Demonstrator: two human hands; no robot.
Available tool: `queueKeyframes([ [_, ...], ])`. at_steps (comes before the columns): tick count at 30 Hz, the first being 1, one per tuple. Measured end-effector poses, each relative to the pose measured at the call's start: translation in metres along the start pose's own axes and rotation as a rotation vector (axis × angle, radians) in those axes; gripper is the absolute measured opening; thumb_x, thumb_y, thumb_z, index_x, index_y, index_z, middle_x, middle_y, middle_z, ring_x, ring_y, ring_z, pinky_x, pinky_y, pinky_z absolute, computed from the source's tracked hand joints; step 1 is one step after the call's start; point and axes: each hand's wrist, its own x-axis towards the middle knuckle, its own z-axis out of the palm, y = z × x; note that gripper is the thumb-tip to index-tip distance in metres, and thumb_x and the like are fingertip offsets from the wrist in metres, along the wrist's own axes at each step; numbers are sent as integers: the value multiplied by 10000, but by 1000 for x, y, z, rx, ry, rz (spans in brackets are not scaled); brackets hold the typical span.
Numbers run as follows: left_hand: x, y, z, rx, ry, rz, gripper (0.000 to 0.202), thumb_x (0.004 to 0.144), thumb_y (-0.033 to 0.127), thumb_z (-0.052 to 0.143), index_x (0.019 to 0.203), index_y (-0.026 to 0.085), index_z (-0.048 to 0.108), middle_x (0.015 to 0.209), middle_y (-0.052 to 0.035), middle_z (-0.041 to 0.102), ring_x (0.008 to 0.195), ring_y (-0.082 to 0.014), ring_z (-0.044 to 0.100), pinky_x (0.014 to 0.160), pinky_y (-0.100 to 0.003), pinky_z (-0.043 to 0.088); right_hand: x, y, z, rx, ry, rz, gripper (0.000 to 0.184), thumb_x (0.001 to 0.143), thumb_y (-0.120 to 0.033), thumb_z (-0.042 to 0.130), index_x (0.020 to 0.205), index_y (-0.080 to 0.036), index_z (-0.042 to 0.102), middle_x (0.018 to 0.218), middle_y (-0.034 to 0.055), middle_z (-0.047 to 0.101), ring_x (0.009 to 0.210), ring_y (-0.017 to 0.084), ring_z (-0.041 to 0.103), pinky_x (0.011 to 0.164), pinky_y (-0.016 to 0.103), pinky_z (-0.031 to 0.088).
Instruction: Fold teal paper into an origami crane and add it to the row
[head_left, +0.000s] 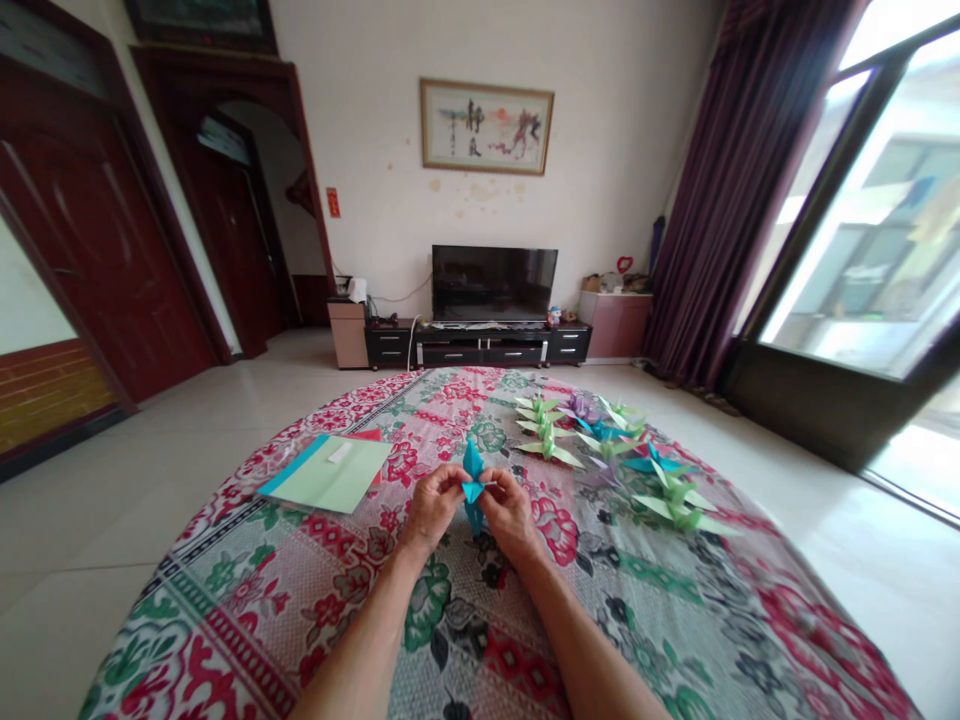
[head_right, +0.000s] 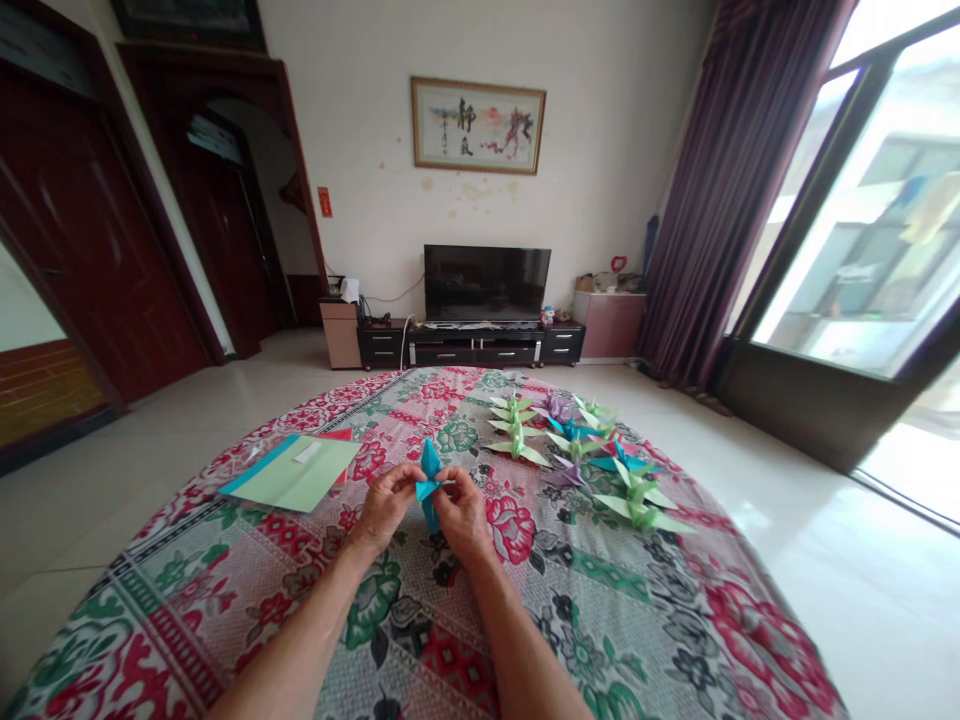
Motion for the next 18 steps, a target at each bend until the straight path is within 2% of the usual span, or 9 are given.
queueKeyframes([
  [5, 1, 0, -1, 66, -3, 31, 45, 617, 193, 606, 623, 164, 640, 820, -17, 642, 700, -134, 563, 580, -200, 417, 1, 0, -3, 36, 13, 52, 261, 661, -368, 653, 766, -191, 492, 526, -75, 457, 417, 49, 338, 402, 173, 280],
  [11, -2, 7, 1, -12, -38, -55, 204, 575, 239, 692, 756, 157, 650, 664, 5, 626, 622, -124, 548, 587, -211, 423, 1, -4, -3, 73, 18, 17, 236, 651, -330, 686, 729, -180, 521, 582, -52, 501, 504, 64, 423, 463, 176, 341],
  [15, -2, 5, 0, 35, -24, -25, 137, 588, 229, 695, 688, 154, 640, 626, 20, 597, 576, -99, 509, 561, -197, 397, 0, -7, -2, 94, -7, 56, 293, 649, -358, 697, 817, -186, 530, 597, -51, 534, 501, 71, 448, 468, 185, 362],
  [18, 0, 0, -2, 40, -13, 7, 111, 589, 224, 701, 654, 155, 642, 698, 6, 622, 622, -108, 530, 582, -198, 405, 0, -7, -2, 110, -18, 70, 341, 633, -392, 708, 841, -191, 527, 595, -46, 553, 494, 82, 467, 466, 197, 375],
])
